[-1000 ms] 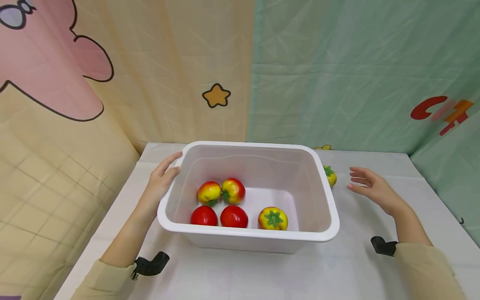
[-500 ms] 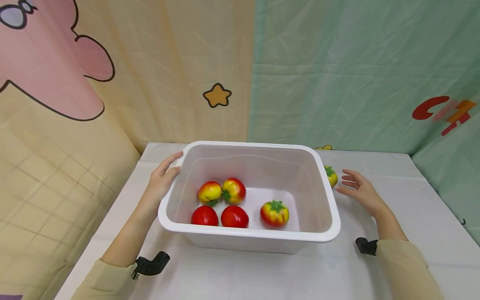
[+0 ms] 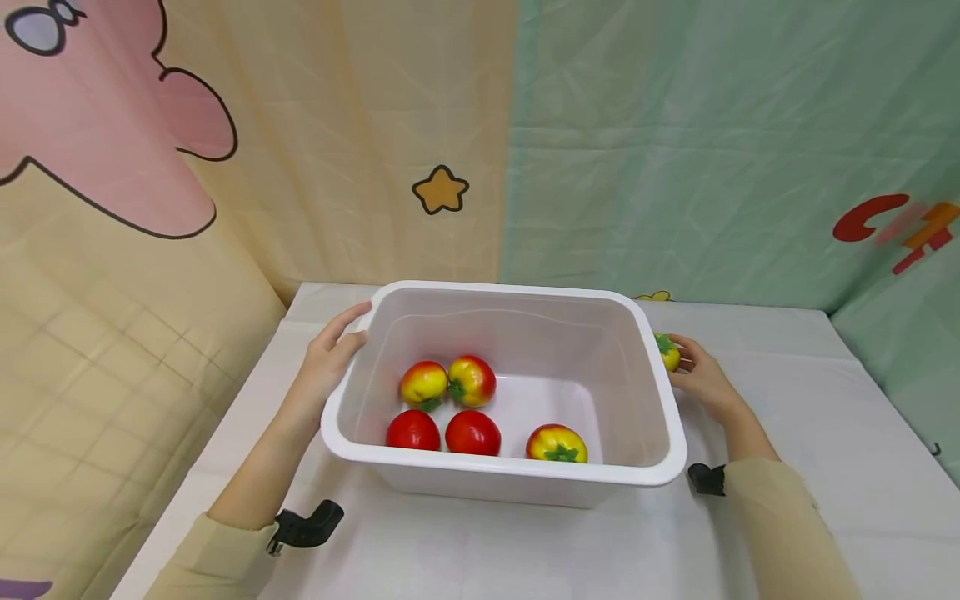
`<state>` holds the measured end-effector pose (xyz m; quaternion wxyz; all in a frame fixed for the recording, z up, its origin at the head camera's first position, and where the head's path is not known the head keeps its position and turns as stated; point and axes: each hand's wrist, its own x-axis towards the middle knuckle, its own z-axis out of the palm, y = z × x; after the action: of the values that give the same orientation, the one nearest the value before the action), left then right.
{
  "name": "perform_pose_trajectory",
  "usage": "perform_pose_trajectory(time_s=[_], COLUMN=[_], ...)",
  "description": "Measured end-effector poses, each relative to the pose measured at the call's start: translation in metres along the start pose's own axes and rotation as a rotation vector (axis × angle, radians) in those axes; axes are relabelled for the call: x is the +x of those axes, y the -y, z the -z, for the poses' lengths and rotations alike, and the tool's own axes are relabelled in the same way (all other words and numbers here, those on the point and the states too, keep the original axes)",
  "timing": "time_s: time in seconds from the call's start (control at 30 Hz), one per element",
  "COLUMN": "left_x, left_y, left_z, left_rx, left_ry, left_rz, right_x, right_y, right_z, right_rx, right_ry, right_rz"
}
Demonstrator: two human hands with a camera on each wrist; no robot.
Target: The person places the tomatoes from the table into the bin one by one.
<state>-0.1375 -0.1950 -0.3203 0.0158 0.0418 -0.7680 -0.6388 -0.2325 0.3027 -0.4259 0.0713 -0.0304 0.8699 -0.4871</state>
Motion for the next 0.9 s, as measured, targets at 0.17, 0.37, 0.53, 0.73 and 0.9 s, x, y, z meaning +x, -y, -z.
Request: perform_pose_trajectory(time_s=[0.17, 0.37, 0.53, 0.73, 0.9], left_x=[0.0006, 0.0008, 0.0002, 0.0001, 0.0003], left_y=[0.0, -0.0002, -0.0002, -0.0003, -0.0003], left_z=[-0.0007, -0.0004, -0.0004, -0.0004, -0.0004], left_rx=[0.008, 0.016, 0.01, 0.008, 0.006], left_ry=[-0.002, -0.005, -0.001, -0.001, -0.002], left_rz=[-0.001, -0.001, 0.0, -0.001, -0.002], right_x=[0.0047, 0.0069, 0.0064, 0.0074, 0.0099], right_y=[-0.0032, -0.0047, -0.0038, -0.0035, -0.0038], right_z=[-0.0022, -0.0032, -0.0041, -0.0049, -0.0037], right_rx=[-0.009, -0.015, -0.019, -0.025, -0.029], right_ry=[-0.023, -0.041, -0.054, -0.061, -0.062], right_rz=[-0.05, -0.081, -0.079, -0.093, -0.1])
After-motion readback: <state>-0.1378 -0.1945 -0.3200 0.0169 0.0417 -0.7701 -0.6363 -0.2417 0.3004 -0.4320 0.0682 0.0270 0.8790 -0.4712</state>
